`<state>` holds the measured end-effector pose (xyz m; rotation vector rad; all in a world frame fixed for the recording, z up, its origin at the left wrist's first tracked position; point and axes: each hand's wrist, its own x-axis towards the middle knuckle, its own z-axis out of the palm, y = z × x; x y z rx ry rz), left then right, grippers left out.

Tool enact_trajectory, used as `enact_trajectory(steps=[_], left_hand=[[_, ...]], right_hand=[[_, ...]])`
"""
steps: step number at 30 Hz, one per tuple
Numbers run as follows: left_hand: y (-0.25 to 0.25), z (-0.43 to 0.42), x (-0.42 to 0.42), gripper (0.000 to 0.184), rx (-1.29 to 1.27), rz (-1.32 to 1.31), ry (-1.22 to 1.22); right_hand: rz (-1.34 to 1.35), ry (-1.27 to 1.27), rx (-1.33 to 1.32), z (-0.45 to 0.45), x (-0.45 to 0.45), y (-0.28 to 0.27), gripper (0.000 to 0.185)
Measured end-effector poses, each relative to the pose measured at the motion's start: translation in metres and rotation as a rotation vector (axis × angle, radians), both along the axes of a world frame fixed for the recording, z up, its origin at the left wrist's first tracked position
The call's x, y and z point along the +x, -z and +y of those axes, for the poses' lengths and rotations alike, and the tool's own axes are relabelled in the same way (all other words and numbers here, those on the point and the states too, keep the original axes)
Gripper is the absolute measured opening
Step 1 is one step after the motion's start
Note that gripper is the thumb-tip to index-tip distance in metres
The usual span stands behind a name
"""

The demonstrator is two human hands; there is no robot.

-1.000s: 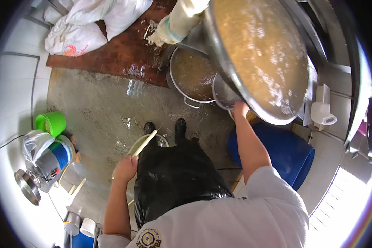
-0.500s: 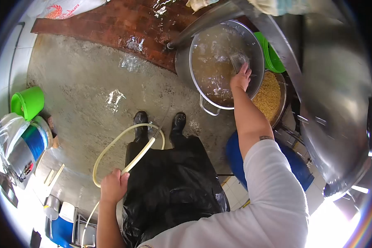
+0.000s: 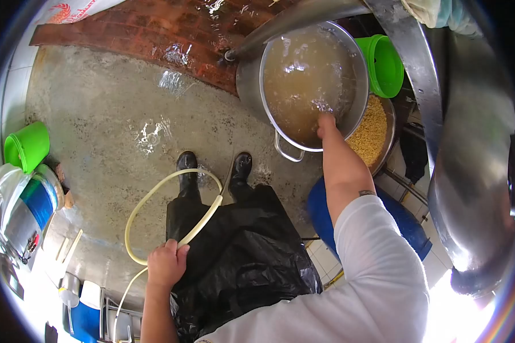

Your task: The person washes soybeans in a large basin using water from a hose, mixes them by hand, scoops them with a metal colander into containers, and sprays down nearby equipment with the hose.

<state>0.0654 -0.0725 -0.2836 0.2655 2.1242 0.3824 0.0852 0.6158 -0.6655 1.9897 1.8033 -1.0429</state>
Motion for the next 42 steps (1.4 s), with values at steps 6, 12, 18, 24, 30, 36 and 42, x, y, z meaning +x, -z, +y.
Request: enact_trajectory(steps=[6, 12, 18, 24, 30, 36, 42], left_hand=[[0.001, 0.003, 0.003, 0.034, 0.016, 0.021, 0.038], [-0.001, 0.004, 0.002, 0.034, 0.035, 0.045, 0.051], [-0.008, 0.0, 0.008, 0.034, 0.007, 0.027, 0.039], [-0.008, -0.007, 0.017, 0.033, 0.018, 0.03, 0.034], [-0.017, -0.013, 0.025, 0.035, 0.016, 0.024, 0.041], [-0.032, -0.015, 0.027, 0.036, 0.023, 0.061, 0.055], [-0.057, -0.016, 0.019, 0.037, 0.054, 0.067, 0.039]], right_hand=[[0.35, 0.462, -0.235, -0.019, 0.008, 0.074, 0.04], [0.414, 0.473, -0.188, -0.07, -0.025, 0.032, 0.039], [0.457, 0.447, -0.249, -0.089, -0.045, 0.008, 0.033], [0.39, 0.366, -0.292, -0.099, -0.06, -0.019, 0.036], [0.575, 0.489, -0.361, -0.109, -0.064, -0.052, 0.046], [0.867, 0.593, -0.445, -0.127, -0.058, -0.104, 0.043], [1.008, 0.625, -0.489, -0.167, -0.059, -0.218, 0.04]])
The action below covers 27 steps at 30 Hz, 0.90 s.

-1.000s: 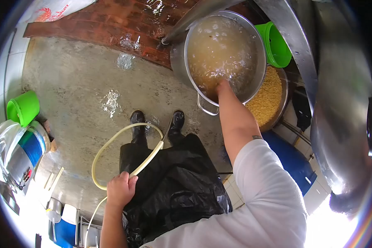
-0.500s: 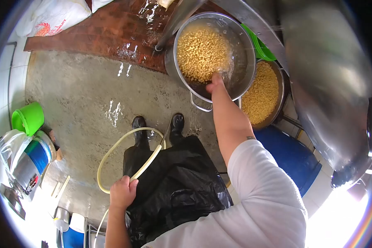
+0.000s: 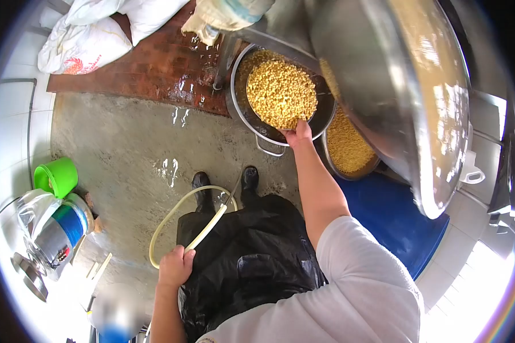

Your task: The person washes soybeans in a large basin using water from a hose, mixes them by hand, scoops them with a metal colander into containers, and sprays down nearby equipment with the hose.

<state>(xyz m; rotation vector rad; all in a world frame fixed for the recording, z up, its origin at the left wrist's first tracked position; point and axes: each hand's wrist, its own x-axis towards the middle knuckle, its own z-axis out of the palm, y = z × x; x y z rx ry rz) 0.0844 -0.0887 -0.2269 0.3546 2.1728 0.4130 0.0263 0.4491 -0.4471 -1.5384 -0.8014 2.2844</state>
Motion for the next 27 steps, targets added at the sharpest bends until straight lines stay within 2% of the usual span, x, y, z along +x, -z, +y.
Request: enact_trajectory(steps=[3, 5, 7, 9, 10, 11, 17, 20, 25, 27], left_hand=[[-0.02, 0.002, -0.001, 0.038, -0.001, -0.003, -0.014], [-0.02, -0.007, 0.002, 0.039, 0.02, 0.023, -0.009], [-0.034, -0.008, 0.001, 0.041, 0.048, 0.055, 0.005], [-0.056, -0.003, -0.006, 0.044, -0.066, 0.006, 0.029], [-0.066, -0.001, -0.01, 0.044, -0.054, 0.029, 0.048], [-0.075, 0.001, -0.013, 0.047, -0.065, 0.036, 0.044], [-0.112, 0.003, -0.031, 0.053, -0.079, 0.1, 0.126], [-0.122, 0.007, -0.04, 0.054, -0.048, 0.106, 0.17], [-0.134, 0.02, -0.064, 0.057, 0.024, 0.102, 0.22], [-0.132, 0.023, -0.066, 0.058, 0.043, 0.15, 0.193]], right_hand=[[0.102, 0.032, -0.053, 0.004, 0.031, -0.008, 0.041], [0.075, 0.152, -0.045, 0.004, 0.05, -0.011, 0.042], [0.257, 0.262, -0.06, 0.016, 0.097, 0.014, 0.042], [0.296, 0.217, -0.055, 0.008, 0.125, -0.038, 0.041], [0.173, 0.252, -0.069, -0.007, 0.124, -0.103, 0.039], [0.107, 0.286, -0.105, -0.01, 0.139, -0.13, 0.038], [0.082, 0.405, -0.079, -0.03, 0.28, -0.226, 0.046], [0.052, 0.477, -0.078, -0.04, 0.34, -0.294, 0.046], [0.069, 0.592, 0.012, -0.058, 0.415, -0.392, 0.046], [0.0, 0.604, 0.08, -0.054, 0.432, -0.422, 0.046]])
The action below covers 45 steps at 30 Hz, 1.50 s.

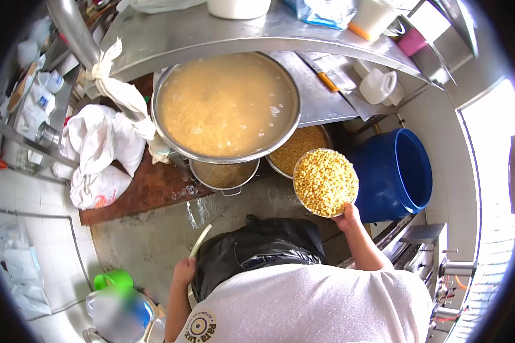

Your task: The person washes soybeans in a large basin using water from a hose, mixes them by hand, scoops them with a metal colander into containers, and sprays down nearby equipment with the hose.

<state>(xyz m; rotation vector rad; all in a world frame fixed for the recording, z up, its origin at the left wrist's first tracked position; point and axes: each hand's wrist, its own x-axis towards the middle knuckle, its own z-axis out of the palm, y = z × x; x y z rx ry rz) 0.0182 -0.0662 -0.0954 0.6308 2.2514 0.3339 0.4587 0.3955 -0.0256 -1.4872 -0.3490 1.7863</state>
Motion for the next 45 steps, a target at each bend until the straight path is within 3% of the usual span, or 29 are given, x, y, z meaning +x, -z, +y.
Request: enact_trajectory(steps=[9, 14, 18, 22, 24, 27, 28, 29, 31, 32, 34, 38, 42, 43, 45], left_hand=[[0.017, 0.01, -0.015, 0.058, 0.055, 0.02, -0.042], [0.003, 0.009, -0.016, 0.06, 0.101, 0.057, -0.07], [-0.015, 0.002, -0.014, 0.06, 0.155, 0.077, -0.12], [-0.019, -0.011, -0.009, 0.061, 0.156, 0.11, -0.13], [-0.01, -0.019, -0.005, 0.06, 0.135, 0.154, -0.123], [-0.003, -0.028, 0.006, 0.059, 0.142, 0.171, -0.188], [-0.004, -0.03, 0.01, 0.059, 0.134, 0.169, -0.197], [-0.009, -0.029, 0.015, 0.058, 0.128, 0.161, -0.205], [-0.012, -0.031, 0.022, 0.057, 0.115, 0.15, -0.215], [-0.011, -0.031, 0.025, 0.057, 0.138, 0.149, -0.217], [-0.009, -0.033, 0.03, 0.056, 0.153, 0.145, -0.221], [-0.018, -0.029, 0.037, 0.055, 0.14, 0.152, -0.228], [-0.016, -0.031, 0.043, 0.054, 0.115, 0.17, -0.228], [-0.012, -0.033, 0.044, 0.054, 0.111, 0.169, -0.23], [-0.01, -0.035, 0.047, 0.053, 0.113, 0.175, -0.228]], right_hand=[[0.091, -0.104, 0.254, 0.076, -0.035, -0.098, 0.044], [0.213, -0.225, 0.327, 0.1, -0.154, -0.178, 0.043], [0.016, -0.289, 0.42, 0.121, -0.237, -0.206, 0.039], [-0.01, -0.329, 0.501, 0.151, -0.291, -0.196, 0.034], [-0.308, -0.421, 0.583, 0.164, -0.313, -0.194, 0.031], [-0.451, -0.46, 0.666, 0.173, -0.331, -0.2, 0.029], [-0.449, -0.471, 0.661, 0.2, -0.34, -0.181, 0.029], [-0.693, -0.594, 0.795, 0.245, -0.349, -0.145, 0.029], [-0.832, -0.621, 0.745, 0.17, -0.348, -0.223, 0.028], [-0.831, -0.627, 0.741, 0.171, -0.35, -0.22, 0.028], [-1.042, -0.603, 1.028, 0.179, -0.355, -0.213, 0.029], [-1.083, -0.602, 1.218, 0.176, -0.365, -0.212, 0.032], [-1.121, -0.656, 1.231, 0.168, -0.373, -0.218, 0.051], [-1.114, -0.656, 1.335, 0.171, -0.375, -0.211, 0.063], [-1.133, -0.638, 1.394, 0.169, -0.378, -0.206, 0.064]])
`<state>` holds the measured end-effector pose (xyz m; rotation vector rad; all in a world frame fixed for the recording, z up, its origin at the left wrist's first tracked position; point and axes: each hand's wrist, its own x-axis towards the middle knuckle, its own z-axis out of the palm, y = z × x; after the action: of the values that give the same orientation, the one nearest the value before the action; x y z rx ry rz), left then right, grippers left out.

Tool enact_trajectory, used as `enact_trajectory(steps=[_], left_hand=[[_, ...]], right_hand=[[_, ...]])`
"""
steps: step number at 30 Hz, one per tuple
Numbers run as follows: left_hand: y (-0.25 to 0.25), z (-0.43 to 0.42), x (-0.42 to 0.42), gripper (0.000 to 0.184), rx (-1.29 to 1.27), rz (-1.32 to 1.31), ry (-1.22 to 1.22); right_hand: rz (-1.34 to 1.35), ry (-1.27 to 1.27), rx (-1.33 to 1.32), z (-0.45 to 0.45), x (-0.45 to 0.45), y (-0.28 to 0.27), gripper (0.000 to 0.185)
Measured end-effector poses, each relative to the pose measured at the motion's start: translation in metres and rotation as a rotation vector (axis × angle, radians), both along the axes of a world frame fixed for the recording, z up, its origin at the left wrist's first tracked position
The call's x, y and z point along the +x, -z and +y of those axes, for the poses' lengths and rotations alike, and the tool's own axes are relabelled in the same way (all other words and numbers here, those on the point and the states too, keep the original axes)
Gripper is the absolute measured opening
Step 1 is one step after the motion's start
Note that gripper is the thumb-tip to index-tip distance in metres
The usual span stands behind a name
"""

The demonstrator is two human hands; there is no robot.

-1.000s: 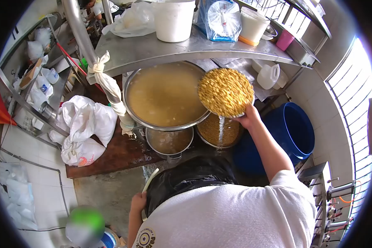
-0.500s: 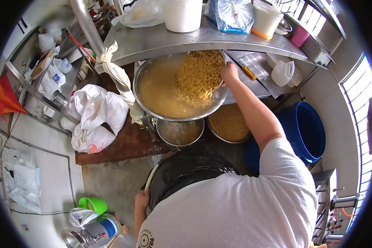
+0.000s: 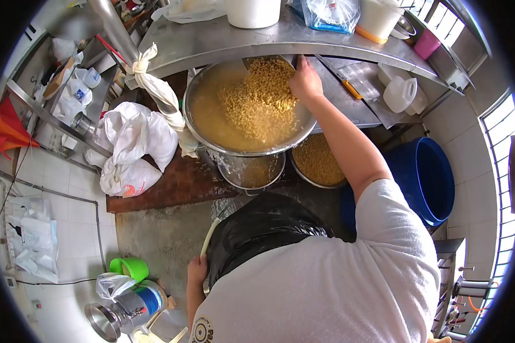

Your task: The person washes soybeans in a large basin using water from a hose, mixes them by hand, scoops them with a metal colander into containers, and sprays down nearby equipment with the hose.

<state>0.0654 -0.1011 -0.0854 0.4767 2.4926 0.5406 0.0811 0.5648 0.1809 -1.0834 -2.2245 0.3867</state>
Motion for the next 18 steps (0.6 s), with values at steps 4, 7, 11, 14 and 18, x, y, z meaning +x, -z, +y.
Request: enact_trajectory(steps=[4, 7, 11, 14, 18], left_hand=[[-0.01, 0.002, 0.007, 0.053, 0.001, -0.031, -0.014], [-0.012, 0.002, 0.01, 0.054, -0.011, -0.034, -0.002], [-0.019, 0.001, 0.014, 0.055, -0.048, -0.045, -0.008], [-0.015, 0.0, 0.013, 0.056, -0.069, -0.059, -0.044], [-0.017, 0.0, 0.009, 0.058, -0.053, -0.051, -0.024]], right_hand=[[-0.069, -0.103, 0.294, -0.003, -0.002, 0.01, 0.07], [-0.13, -0.205, 0.575, -0.011, 0.008, 0.009, 0.072], [0.084, -0.214, 0.639, 0.0, 0.02, 0.016, 0.072], [0.244, -0.078, 0.404, 0.008, 0.029, 0.026, 0.072], [0.481, 0.106, 0.126, 0.023, 0.044, 0.051, 0.072]])
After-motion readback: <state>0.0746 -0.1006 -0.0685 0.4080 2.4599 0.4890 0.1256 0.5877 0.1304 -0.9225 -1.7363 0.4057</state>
